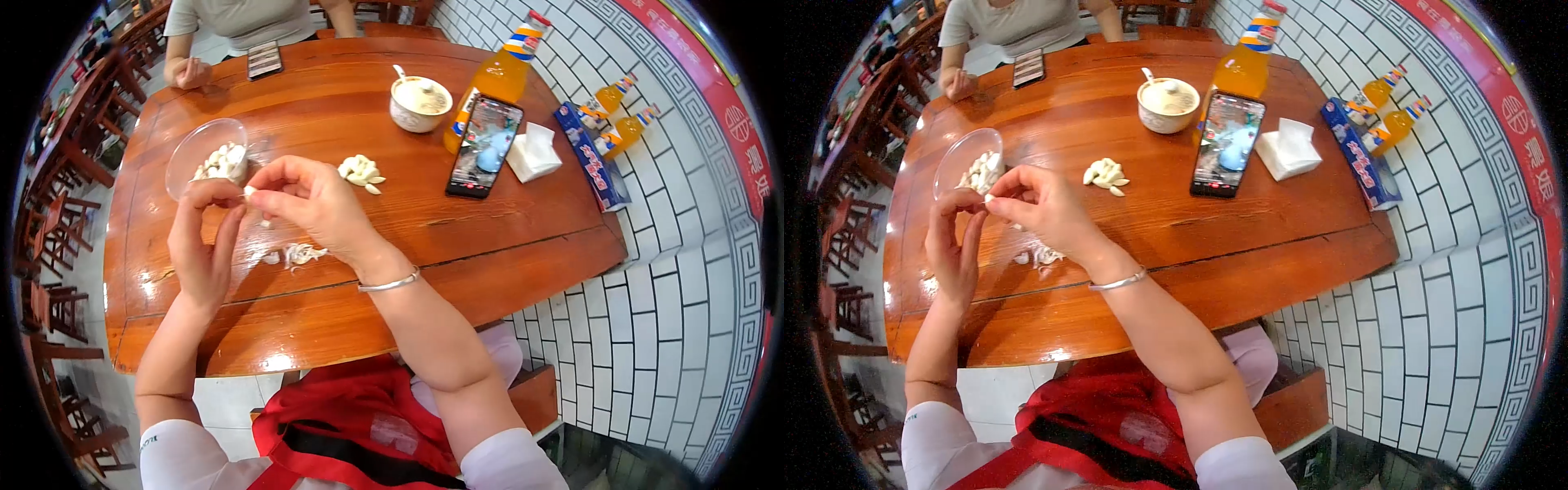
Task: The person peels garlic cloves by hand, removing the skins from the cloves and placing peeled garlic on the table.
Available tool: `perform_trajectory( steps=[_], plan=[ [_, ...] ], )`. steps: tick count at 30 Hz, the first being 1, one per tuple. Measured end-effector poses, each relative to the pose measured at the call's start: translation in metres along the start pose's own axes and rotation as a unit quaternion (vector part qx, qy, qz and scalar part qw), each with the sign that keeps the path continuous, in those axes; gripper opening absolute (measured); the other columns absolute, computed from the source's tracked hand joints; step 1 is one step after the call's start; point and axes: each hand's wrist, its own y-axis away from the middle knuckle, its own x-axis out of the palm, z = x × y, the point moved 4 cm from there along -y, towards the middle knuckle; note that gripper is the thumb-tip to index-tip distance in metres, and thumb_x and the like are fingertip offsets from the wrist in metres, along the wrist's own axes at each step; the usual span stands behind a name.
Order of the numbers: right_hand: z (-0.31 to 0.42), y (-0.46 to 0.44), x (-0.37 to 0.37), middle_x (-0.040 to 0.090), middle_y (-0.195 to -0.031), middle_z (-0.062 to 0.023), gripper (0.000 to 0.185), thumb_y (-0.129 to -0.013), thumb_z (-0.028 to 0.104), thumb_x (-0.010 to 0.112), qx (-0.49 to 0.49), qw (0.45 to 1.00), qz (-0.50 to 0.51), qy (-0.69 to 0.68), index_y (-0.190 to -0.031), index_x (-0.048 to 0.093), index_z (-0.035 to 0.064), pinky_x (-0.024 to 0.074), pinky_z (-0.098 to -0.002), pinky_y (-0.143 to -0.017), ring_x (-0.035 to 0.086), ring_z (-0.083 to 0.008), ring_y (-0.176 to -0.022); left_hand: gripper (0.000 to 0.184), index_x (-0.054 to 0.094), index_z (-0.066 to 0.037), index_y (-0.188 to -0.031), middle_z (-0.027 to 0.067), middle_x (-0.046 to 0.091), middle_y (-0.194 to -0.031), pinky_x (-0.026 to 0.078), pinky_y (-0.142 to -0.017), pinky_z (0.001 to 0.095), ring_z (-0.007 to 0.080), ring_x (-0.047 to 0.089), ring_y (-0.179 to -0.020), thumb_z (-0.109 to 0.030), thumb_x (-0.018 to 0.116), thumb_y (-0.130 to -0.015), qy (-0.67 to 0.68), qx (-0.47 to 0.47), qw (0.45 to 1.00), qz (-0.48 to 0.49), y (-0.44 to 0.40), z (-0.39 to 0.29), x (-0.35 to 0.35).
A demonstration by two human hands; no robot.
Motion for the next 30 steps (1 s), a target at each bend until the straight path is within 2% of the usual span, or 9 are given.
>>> perform_trajectory(
  steps=[3, 5, 9, 15, 18, 24, 30],
  plan=[
    [-0.001, 0.001, -0.001, 0.065, -0.090, -0.0016, 0.017, -0.086, 0.010, 0.069, 0.000, 1.000, 0.003, 0.007, -0.099, 0.063, 0.0005, 0.0492, -0.0199, -0.070, 0.060, -0.0055, -0.079, 0.018, 0.056, 0.002, -0.094, 0.0096, 0.058, -0.091, 0.046, -0.080, 0.0267, 0.0177, 0.057, -0.086, 0.010, 0.064, -0.081, 0.016, -0.044, 0.998, 0.030, -0.001, 0.004, -0.001],
    [0.001, 0.001, -0.001, 0.064, -0.089, -0.0025, 0.017, -0.084, 0.009, 0.070, 0.017, 1.000, 0.004, 0.016, -0.097, 0.062, 0.0004, 0.0507, -0.0214, -0.071, 0.060, -0.0067, -0.079, 0.016, 0.056, 0.002, -0.094, 0.0080, 0.057, -0.092, 0.046, -0.081, 0.0260, 0.0161, 0.056, -0.087, 0.010, 0.063, -0.082, 0.078, -0.062, 0.994, 0.033, 0.000, 0.010, -0.002],
    [-0.004, 0.000, -0.002, 0.065, -0.091, -0.0020, 0.021, -0.086, 0.013, 0.071, -0.005, 1.000, 0.018, 0.019, -0.100, 0.062, 0.0010, 0.0478, -0.0178, -0.066, 0.060, -0.0051, -0.079, 0.014, 0.055, 0.001, -0.093, 0.0057, 0.056, -0.096, 0.044, -0.083, 0.0246, 0.0134, 0.055, -0.090, 0.010, 0.062, -0.084, 0.155, -0.126, 0.979, 0.043, 0.000, 0.012, -0.001],
    [-0.006, -0.001, -0.001, 0.064, -0.087, -0.0009, 0.019, -0.087, 0.016, 0.070, -0.010, 1.000, 0.018, 0.009, -0.097, 0.063, 0.0014, 0.0469, -0.0186, -0.065, 0.058, -0.0048, -0.075, 0.011, 0.055, 0.001, -0.094, 0.0051, 0.055, -0.097, 0.044, -0.082, 0.0241, 0.0121, 0.054, -0.090, 0.007, 0.061, -0.087, 0.202, -0.153, 0.965, 0.063, 0.002, 0.021, -0.001],
    [-0.007, -0.002, -0.002, 0.063, -0.083, 0.0004, 0.017, -0.088, 0.018, 0.068, 0.001, 1.000, 0.014, 0.010, -0.094, 0.064, 0.0020, 0.0457, -0.0187, -0.064, 0.055, -0.0044, -0.071, 0.011, 0.055, 0.001, -0.092, 0.0048, 0.055, -0.094, 0.044, -0.081, 0.0246, 0.0124, 0.054, -0.088, 0.006, 0.062, -0.086, 0.181, -0.141, 0.971, 0.061, 0.001, 0.017, 0.000],
    [-0.009, -0.002, -0.002, 0.060, -0.077, 0.0021, 0.015, -0.089, 0.018, 0.067, 0.022, 0.999, 0.025, 0.019, -0.091, 0.065, 0.0025, 0.0439, -0.0189, -0.061, 0.051, -0.0043, -0.067, 0.016, 0.056, 0.001, -0.086, 0.0096, 0.057, -0.084, 0.045, -0.072, 0.0270, 0.0192, 0.057, -0.077, 0.009, 0.066, -0.078, -0.033, 0.007, 0.998, 0.058, -0.006, -0.006, -0.002],
    [-0.009, -0.001, 0.000, 0.061, -0.079, 0.0013, 0.012, -0.090, 0.014, 0.064, 0.015, 1.000, 0.007, 0.026, -0.091, 0.062, 0.0023, 0.0447, -0.0196, -0.061, 0.052, -0.0051, -0.067, 0.019, 0.057, 0.001, -0.086, 0.0120, 0.061, -0.085, 0.048, -0.068, 0.0302, 0.0235, 0.060, -0.077, 0.011, 0.068, -0.075, -0.095, 0.076, 0.992, 0.038, -0.004, -0.012, 0.000]
  ],
)
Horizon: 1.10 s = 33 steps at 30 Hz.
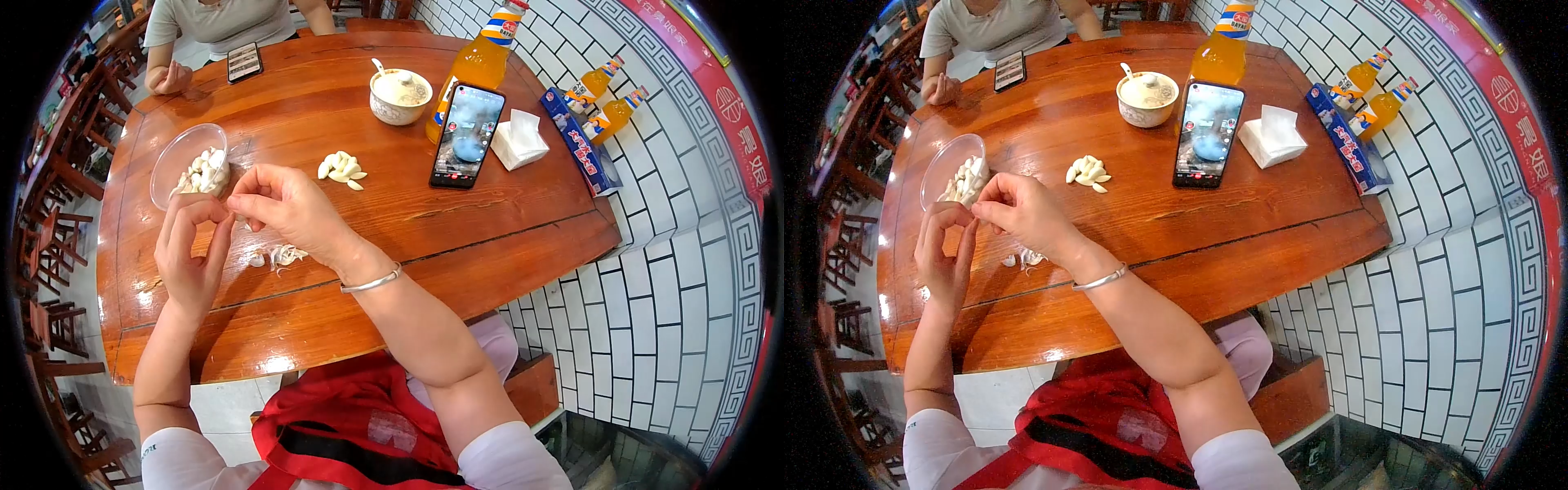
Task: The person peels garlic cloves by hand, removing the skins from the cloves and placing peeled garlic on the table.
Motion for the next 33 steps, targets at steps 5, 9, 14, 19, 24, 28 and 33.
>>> perform_trajectory(
  steps=[5, 9, 14, 19, 24, 28, 33],
  plan=[
    [-0.004, -0.002, -0.002, 0.061, -0.080, -0.0005, 0.012, -0.090, 0.014, 0.063, 0.000, 1.000, -0.014, -0.021, -0.091, 0.061, 0.0020, 0.0452, -0.0200, -0.062, 0.054, -0.0059, -0.068, 0.019, 0.058, 0.001, -0.087, 0.0137, 0.062, -0.087, 0.049, -0.070, 0.0326, 0.0268, 0.062, -0.079, 0.010, 0.069, -0.074, -0.002, 0.033, 0.999, 0.001, 0.001, -0.002, 0.002],
    [-0.004, 0.000, -0.002, 0.061, -0.083, -0.0015, 0.013, -0.092, 0.014, 0.061, 0.002, 0.999, -0.016, -0.035, -0.093, 0.061, 0.0016, 0.0453, -0.0200, -0.066, 0.054, -0.0065, -0.071, 0.021, 0.060, 0.000, -0.087, 0.0137, 0.063, -0.091, 0.050, -0.070, 0.0331, 0.0274, 0.063, -0.082, 0.009, 0.070, -0.071, 0.004, 0.044, 0.999, 0.002, -0.001, -0.002, -0.001],
    [-0.003, 0.000, -0.002, 0.061, -0.083, -0.0018, 0.013, -0.093, 0.015, 0.061, 0.013, 0.997, -0.015, -0.069, -0.094, 0.060, 0.0015, 0.0455, -0.0205, -0.067, 0.053, -0.0074, -0.072, 0.022, 0.058, 0.000, -0.086, 0.0129, 0.063, -0.091, 0.050, -0.070, 0.0320, 0.0265, 0.063, -0.083, 0.010, 0.070, -0.071, 0.046, 0.020, 0.999, 0.011, 0.000, -0.001, 0.000],
    [-0.004, -0.001, -0.005, 0.060, -0.077, -0.0013, 0.015, -0.093, 0.016, 0.062, 0.002, 0.997, -0.038, -0.069, -0.092, 0.060, 0.0016, 0.0436, -0.0202, -0.064, 0.052, -0.0069, -0.067, 0.021, 0.057, 0.000, -0.085, 0.0132, 0.063, -0.088, 0.051, -0.070, 0.0317, 0.0259, 0.064, -0.082, 0.011, 0.068, -0.071, 0.062, 0.014, 0.997, 0.038, 0.000, -0.005, 0.005],
    [0.000, -0.001, -0.008, 0.061, -0.077, -0.0004, 0.015, -0.093, 0.017, 0.062, 0.021, 0.993, -0.047, -0.104, -0.094, 0.061, 0.0015, 0.0401, -0.0190, -0.060, 0.048, -0.0050, -0.065, 0.020, 0.055, 0.000, -0.084, 0.0134, 0.062, -0.086, 0.051, -0.069, 0.0329, 0.0261, 0.063, -0.079, 0.012, 0.066, -0.072, 0.092, 0.026, 0.993, 0.076, 0.000, -0.006, 0.011],
    [-0.007, -0.001, -0.011, 0.062, -0.084, -0.0013, 0.019, -0.095, 0.018, 0.059, 0.033, 0.990, -0.033, -0.136, -0.098, 0.061, 0.0003, 0.0396, -0.0187, -0.062, 0.048, -0.0048, -0.067, 0.018, 0.055, 0.001, -0.084, 0.0136, 0.061, -0.085, 0.050, -0.072, 0.0330, 0.0264, 0.062, -0.081, 0.010, 0.066, -0.074, 0.111, -0.009, 0.989, 0.095, 0.005, 0.002, 0.012],
    [-0.008, -0.002, -0.017, 0.059, -0.087, -0.0035, 0.022, -0.098, 0.017, 0.053, 0.052, 0.968, -0.029, -0.244, -0.104, 0.060, -0.0027, 0.0392, -0.0214, -0.062, 0.046, -0.0055, -0.068, 0.019, 0.055, 0.000, -0.086, 0.0118, 0.060, -0.083, 0.050, -0.067, 0.0326, 0.0254, 0.062, -0.075, 0.009, 0.066, -0.073, 0.126, -0.018, 0.986, 0.112, 0.007, 0.006, 0.010]
  ],
)
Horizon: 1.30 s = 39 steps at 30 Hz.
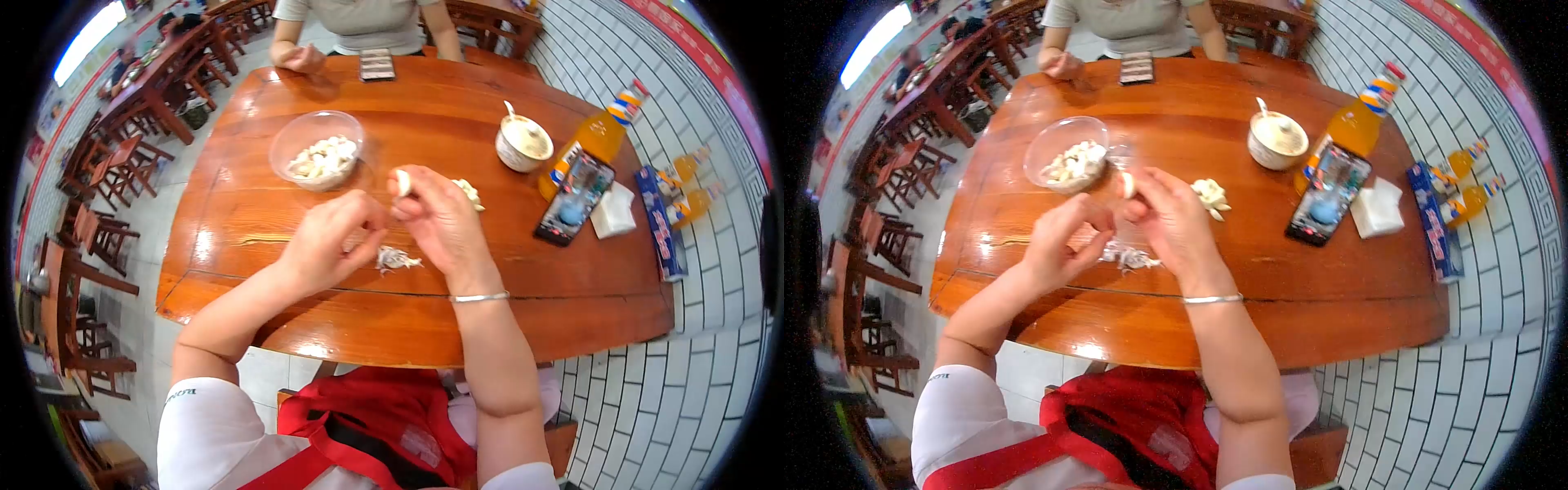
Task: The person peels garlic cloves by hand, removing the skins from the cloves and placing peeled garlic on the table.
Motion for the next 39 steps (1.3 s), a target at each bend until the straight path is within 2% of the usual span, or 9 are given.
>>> perform_trajectory(
  steps=[4, 7, 12, 15, 17, 22, 25, 31, 39],
  plan=[
    [0.005, 0.001, -0.002, 0.059, -0.085, -0.0048, 0.021, -0.098, 0.014, 0.054, 0.006, 0.999, -0.020, -0.026, -0.106, 0.059, -0.0046, 0.0418, -0.0220, -0.065, 0.048, -0.0086, -0.069, 0.018, 0.056, 0.000, -0.087, 0.0112, 0.060, -0.083, 0.050, -0.064, 0.0322, 0.0245, 0.062, -0.073, 0.008, 0.066, -0.074, 0.005, -0.049, 0.999, -0.023, 0.003, 0.006, 0.000],
    [0.005, 0.002, 0.001, 0.059, -0.086, -0.0049, 0.022, -0.098, 0.014, 0.053, 0.009, 1.000, -0.018, -0.022, -0.109, 0.059, -0.0049, 0.0418, -0.0217, -0.066, 0.048, -0.0085, -0.070, 0.014, 0.056, -0.003, -0.087, 0.0122, 0.055, -0.078, 0.048, -0.059, 0.0373, 0.0299, 0.060, -0.068, 0.003, 0.064, -0.077, -0.023, -0.038, 0.999, -0.019, -0.001, 0.007, -0.001],
    [0.004, 0.002, 0.006, 0.060, -0.092, -0.0060, 0.022, -0.095, 0.008, 0.056, 0.010, 1.000, -0.026, 0.011, -0.113, 0.058, -0.0047, 0.0466, -0.0239, -0.075, 0.052, -0.0105, -0.078, 0.011, 0.059, -0.003, -0.082, 0.0113, 0.056, -0.081, 0.048, -0.061, 0.0393, 0.0320, 0.060, -0.072, -0.008, 0.069, -0.081, -0.063, -0.069, 0.996, 0.016, 0.002, 0.010, -0.003],
    [0.003, 0.002, 0.007, 0.061, -0.095, -0.0071, 0.022, -0.094, 0.007, 0.057, -0.006, 0.999, -0.012, 0.030, -0.113, 0.058, -0.0043, 0.0470, -0.0242, -0.076, 0.054, -0.0113, -0.080, 0.011, 0.059, -0.003, -0.084, 0.0114, 0.058, -0.084, 0.049, -0.062, 0.0376, 0.0312, 0.061, -0.074, -0.006, 0.069, -0.081, -0.038, -0.046, 0.997, -0.052, 0.001, 0.014, -0.007],
    [0.003, 0.003, 0.005, 0.063, -0.096, -0.0080, 0.021, -0.094, 0.007, 0.058, 0.005, 1.000, 0.008, 0.025, -0.112, 0.058, -0.0037, 0.0471, -0.0240, -0.077, 0.055, -0.0112, -0.081, 0.016, 0.057, -0.001, -0.090, 0.0119, 0.059, -0.086, 0.049, -0.063, 0.0346, 0.0289, 0.061, -0.074, 0.001, 0.068, -0.079, -0.024, -0.023, 0.992, -0.120, -0.002, 0.009, -0.012],
    [0.000, 0.003, 0.010, 0.065, -0.096, -0.0082, 0.020, -0.094, 0.007, 0.057, 0.033, 0.998, 0.036, 0.036, -0.112, 0.060, -0.0033, 0.0478, -0.0224, -0.076, 0.055, -0.0100, -0.080, 0.017, 0.058, -0.001, -0.092, 0.0100, 0.061, -0.088, 0.050, -0.065, 0.0331, 0.0258, 0.061, -0.078, 0.004, 0.067, -0.079, -0.033, -0.017, 0.985, -0.169, -0.004, 0.000, -0.021],
    [-0.002, 0.004, 0.013, 0.065, -0.096, -0.0076, 0.021, -0.094, 0.007, 0.057, 0.042, 0.996, 0.048, 0.062, -0.113, 0.060, -0.0037, 0.0480, -0.0216, -0.075, 0.055, -0.0092, -0.079, 0.018, 0.061, 0.000, -0.091, 0.0104, 0.063, -0.089, 0.049, -0.070, 0.0291, 0.0209, 0.061, -0.082, 0.007, 0.069, -0.076, -0.040, -0.017, 0.983, -0.177, -0.003, 0.003, -0.021],
    [-0.004, 0.005, 0.016, 0.064, -0.095, -0.0066, 0.022, -0.094, 0.007, 0.057, 0.033, 0.992, 0.067, 0.100, -0.113, 0.060, -0.0043, 0.0481, -0.0208, -0.074, 0.056, -0.0083, -0.079, 0.018, 0.061, -0.002, -0.085, 0.0089, 0.062, -0.087, 0.050, -0.065, 0.0311, 0.0235, 0.063, -0.078, 0.002, 0.074, -0.073, -0.047, -0.033, 0.984, -0.166, -0.003, 0.007, -0.021],
    [-0.004, 0.004, 0.016, 0.064, -0.095, -0.0068, 0.022, -0.094, 0.007, 0.058, 0.026, 0.991, 0.070, 0.111, -0.112, 0.061, -0.0039, 0.0482, -0.0201, -0.072, 0.056, -0.0078, -0.078, 0.018, 0.061, -0.001, -0.082, 0.0079, 0.062, -0.084, 0.049, -0.065, 0.0295, 0.0208, 0.061, -0.074, 0.002, 0.075, -0.072, -0.023, -0.060, 0.986, -0.153, -0.005, 0.009, -0.023]
  ],
)
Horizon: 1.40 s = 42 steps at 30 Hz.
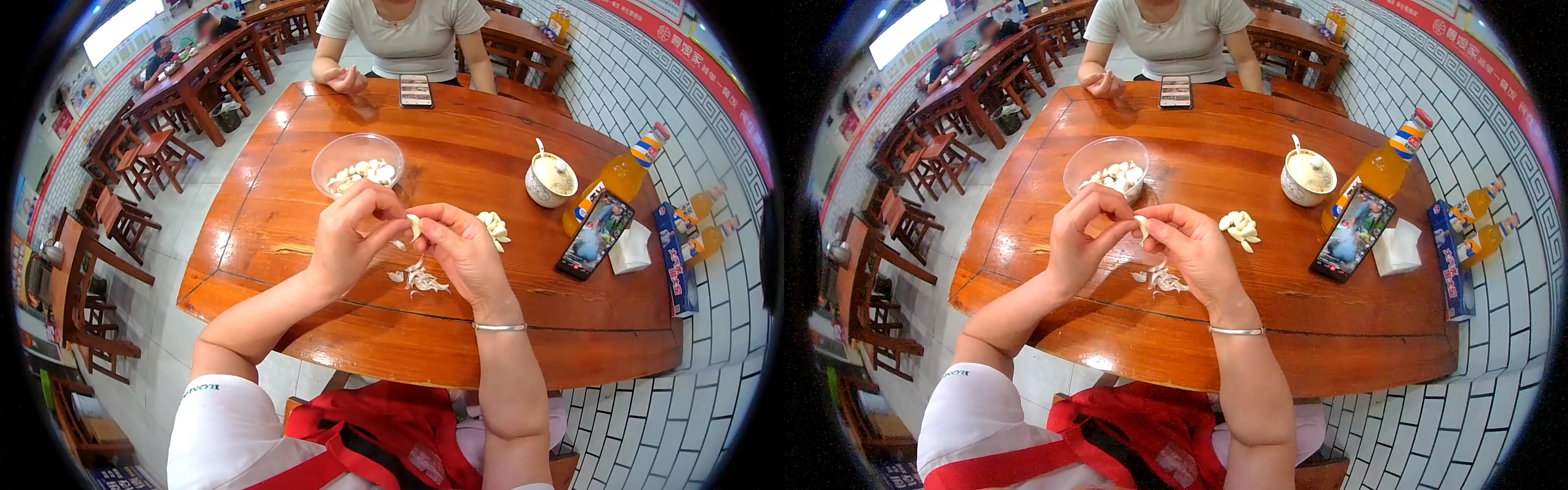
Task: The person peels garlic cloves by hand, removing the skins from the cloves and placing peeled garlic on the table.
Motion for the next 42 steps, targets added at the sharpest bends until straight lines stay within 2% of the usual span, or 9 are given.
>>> perform_trajectory(
  steps=[10, 16, 22, 34, 42],
  plan=[
    [0.003, 0.000, 0.002, 0.065, -0.092, -0.0047, 0.019, -0.093, 0.009, 0.060, -0.020, 0.999, -0.010, 0.038, -0.108, 0.063, -0.0020, 0.0472, -0.0191, -0.071, 0.056, -0.0069, -0.076, 0.014, 0.061, 0.001, -0.081, 0.0077, 0.061, -0.082, 0.048, -0.064, 0.0277, 0.0183, 0.060, -0.073, 0.002, 0.073, -0.075, 0.033, -0.036, 0.999, -0.005, 0.002, 0.005, 0.002],
    [0.002, 0.000, 0.001, 0.066, -0.091, -0.0044, 0.019, -0.092, 0.010, 0.062, -0.035, 0.997, -0.014, 0.064, -0.107, 0.063, -0.0016, 0.0473, -0.0197, -0.072, 0.056, -0.0071, -0.076, 0.012, 0.059, 0.001, -0.082, 0.0080, 0.060, -0.082, 0.047, -0.063, 0.0277, 0.0184, 0.060, -0.072, 0.002, 0.070, -0.078, 0.015, -0.017, 1.000, 0.008, 0.002, 0.003, 0.003],
    [0.004, 0.000, 0.004, 0.066, -0.091, -0.0046, 0.018, -0.092, 0.010, 0.062, -0.035, 0.998, -0.012, 0.057, -0.107, 0.063, -0.0014, 0.0474, -0.0202, -0.072, 0.057, -0.0074, -0.076, 0.015, 0.059, 0.000, -0.084, 0.0074, 0.058, -0.081, 0.046, -0.064, 0.0276, 0.0177, 0.056, -0.071, 0.002, 0.072, -0.077, 0.038, -0.032, 0.999, -0.020, 0.003, 0.002, 0.004],
    [0.007, 0.001, 0.007, 0.066, -0.089, -0.0036, 0.018, -0.092, 0.012, 0.063, -0.037, 0.995, -0.026, 0.087, -0.105, 0.065, -0.0007, 0.0473, -0.0203, -0.072, 0.057, -0.0074, -0.077, 0.015, 0.060, 0.000, -0.081, 0.0054, 0.059, -0.080, 0.046, -0.066, 0.0264, 0.0155, 0.055, -0.070, 0.001, 0.074, -0.076, 0.089, -0.079, 0.993, -0.018, 0.006, 0.014, 0.006],
    [0.005, 0.001, 0.005, 0.066, -0.090, -0.0036, 0.019, -0.092, 0.012, 0.063, -0.042, 0.995, -0.026, 0.090, -0.105, 0.064, -0.0007, 0.0472, -0.0204, -0.073, 0.057, -0.0078, -0.077, 0.011, 0.060, 0.000, -0.081, 0.0074, 0.060, -0.080, 0.047, -0.063, 0.0279, 0.0182, 0.060, -0.073, 0.002, 0.071, -0.078, 0.035, -0.034, 0.999, 0.006, 0.002, 0.003, 0.003]
  ],
)
